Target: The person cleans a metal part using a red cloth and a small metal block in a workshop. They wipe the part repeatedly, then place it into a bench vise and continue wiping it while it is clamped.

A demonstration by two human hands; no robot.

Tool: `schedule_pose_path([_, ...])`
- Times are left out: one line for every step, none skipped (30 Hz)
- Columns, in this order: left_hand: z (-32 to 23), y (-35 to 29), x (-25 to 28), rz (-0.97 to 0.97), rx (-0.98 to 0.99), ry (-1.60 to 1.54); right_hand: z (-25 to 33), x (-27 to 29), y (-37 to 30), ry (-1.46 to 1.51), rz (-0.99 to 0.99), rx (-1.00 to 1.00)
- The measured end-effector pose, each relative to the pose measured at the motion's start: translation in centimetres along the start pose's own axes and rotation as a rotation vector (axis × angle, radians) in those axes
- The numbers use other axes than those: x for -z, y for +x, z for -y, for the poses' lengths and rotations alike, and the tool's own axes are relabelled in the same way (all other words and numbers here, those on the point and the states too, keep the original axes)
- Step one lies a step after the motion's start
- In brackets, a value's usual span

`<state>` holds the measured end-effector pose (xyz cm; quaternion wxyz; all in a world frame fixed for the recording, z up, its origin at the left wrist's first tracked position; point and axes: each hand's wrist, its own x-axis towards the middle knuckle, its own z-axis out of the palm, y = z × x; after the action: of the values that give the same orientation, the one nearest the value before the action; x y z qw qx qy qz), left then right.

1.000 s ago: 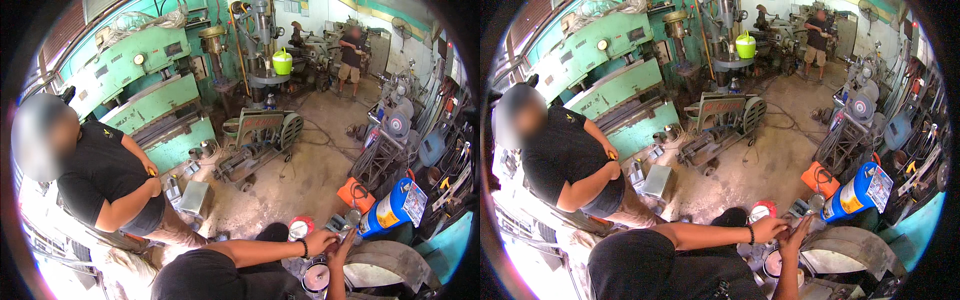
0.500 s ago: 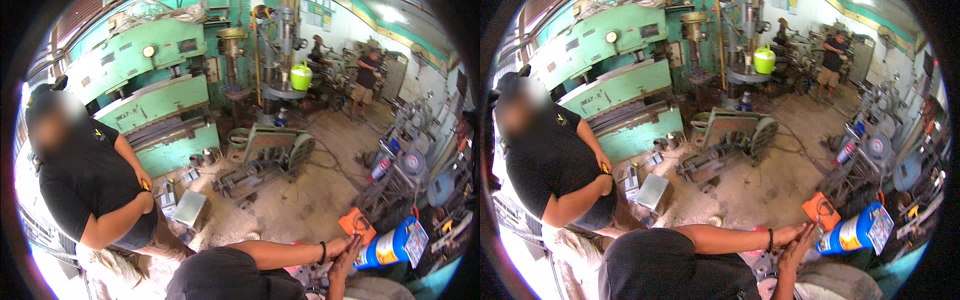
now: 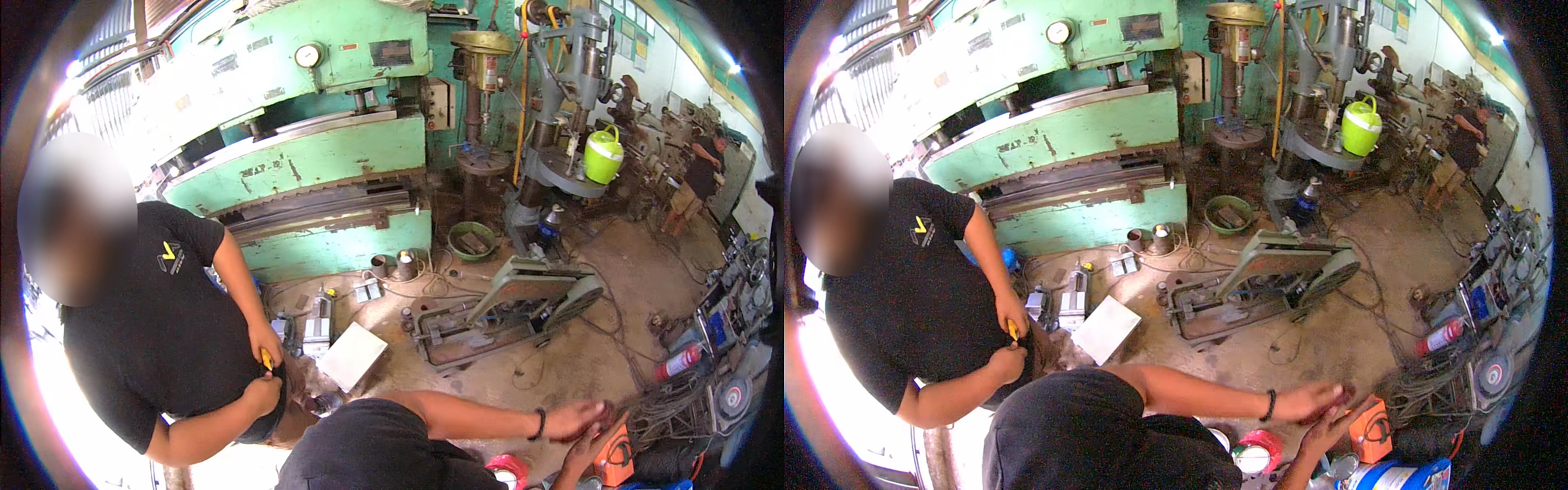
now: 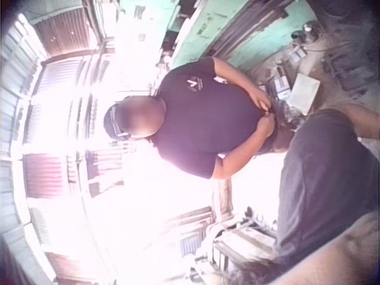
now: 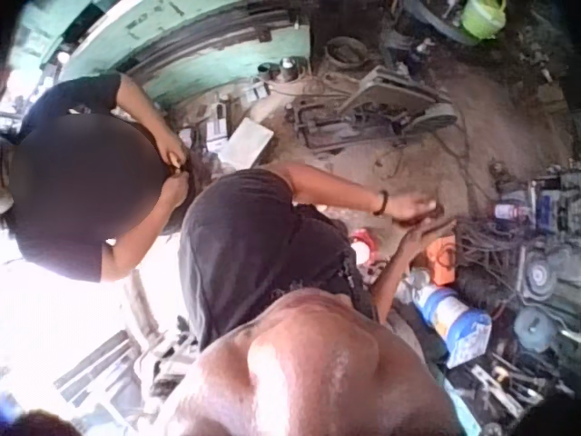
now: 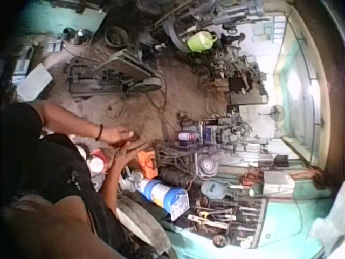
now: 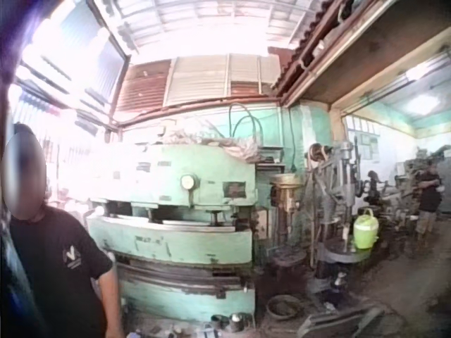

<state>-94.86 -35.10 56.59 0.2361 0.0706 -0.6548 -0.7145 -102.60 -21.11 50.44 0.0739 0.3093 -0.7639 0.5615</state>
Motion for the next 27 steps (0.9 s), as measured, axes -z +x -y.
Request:
schedule_pose_path([0.2, -0.2, 0.2, 0.097, 0.101, 0.027, 0.4, -1.2, 0.7, 0.011, 0.003, 0.029])
schedule_pose_path([0.2, -0.5, 0.2, 0.075, 0.148, 0.122, 0.6, -2.1, 1.4, 0.023, 0.009, 0.062])
schedule_pose_path([0.3, -0.7, 0.8, 0.084, 0.085, 0.193, 0.6, -2.6, 1.7, 0.088, 0.077, -0.007])
schedule_pose_path([0.3, -1.1, 1.3, 0.143, 0.037, 0.259, 0.6, -2.8, 1.6, 0.144, 0.151, -0.078])
schedule_pose_path([0.2, -1.1, 2.2, 0.153, -0.076, 0.302, 0.3, -2.6, 1.5, 0.113, 0.218, -0.097])
schedule_pose_path([0.0, -1.5, 3.3, 0.224, -0.07, 0.441, -0.1, -2.2, 1.2, -0.08, 0.295, -0.045])
schedule_pose_path([-0.3, -1.9, 4.3, 0.299, -0.027, 0.49, -0.7, -1.5, 1.1, -0.354, 0.355, 0.065])
schedule_pose_path([-0.5, -2.1, 5.3, 0.327, -0.044, 0.524, -1.2, -0.9, 1.0, -0.629, 0.4, 0.174])
schedule_pose_path([-0.6, -2.3, 5.9, 0.379, -0.06, 0.561, -1.7, 0.0, 0.9, -0.907, 0.438, 0.276])
schedule_pose_path([-0.5, -2.3, 6.5, 0.413, -0.095, 0.549, -1.9, 0.8, 0.9, -0.642, 0.435, 0.12])
schedule_pose_path([-0.3, -2.2, 6.7, 0.292, -0.036, 0.567, -2.1, 1.3, 1.1, -0.471, 0.393, 0.042])
schedule_pose_path([0.2, -2.1, 6.6, 0.221, 0.008, 0.543, -2.0, 2.0, 1.0, -0.301, 0.354, -0.042])
schedule_pose_path([0.8, -1.8, 6.4, 0.161, 0.057, 0.534, -1.7, 2.0, 1.0, -0.132, 0.302, -0.13])
schedule_pose_path([1.6, -1.4, 5.9, 0.1, 0.21, 0.394, -1.2, 1.9, 1.0, -0.221, 0.279, -0.143])
schedule_pose_path([2.5, -0.9, 5.2, 0.091, 0.29, 0.252, -0.5, 1.4, 0.9, -0.208, 0.254, -0.064])
schedule_pose_path([3.5, -0.5, 4.4, 0.042, 0.402, 0.144, 0.2, 0.6, 0.6, -0.192, 0.235, 0.016])
schedule_pose_path([4.5, -0.1, 3.7, -0.049, 0.522, 0.063, 0.8, -0.1, 0.6, -0.172, 0.214, 0.1])
schedule_pose_path([5.4, 0.1, 2.9, 0.049, 0.552, -0.187, 1.4, -1.4, -0.3, -0.358, 0.302, 0.128])
schedule_pose_path([6.2, -0.1, 1.5, 0.0, 0.51, -0.415, 1.9, -1.8, -0.3, -0.437, 0.378, 0.161])
schedule_pose_path([7.0, 0.0, 1.6, -0.032, 0.483, -0.379, 2.1, -2.3, -0.8, -0.52, 0.454, 0.192])
schedule_pose_path([7.6, -0.2, 1.2, 0.021, 0.483, -0.347, 2.1, -2.3, -1.2, -0.604, 0.532, 0.223])
schedule_pose_path([7.9, -0.5, 1.1, 0.027, 0.5, -0.266, 1.9, -2.0, -1.8, -0.635, 0.597, 0.181])
schedule_pose_path([8.0, -0.7, 1.0, 0.049, 0.501, -0.194, 1.5, -1.5, -2.2, -0.634, 0.616, 0.2])
schedule_pose_path([7.9, -0.8, 1.2, 0.021, 0.484, -0.135, 0.9, -0.6, -2.3, -0.635, 0.64, 0.224])
schedule_pose_path([7.6, -0.8, 1.6, 0.069, 0.475, -0.053, 0.4, 0.1, -2.3, -0.635, 0.664, 0.252])
schedule_pose_path([7.1, -0.4, 2.1, 0.075, 0.452, 0.02, 0.0, 1.3, -1.9, -0.639, 0.673, 0.334])
schedule_pose_path([6.4, 0.0, 2.7, 0.119, 0.46, 0.101, -0.2, 2.4, -0.8, -0.697, 0.697, 0.412])
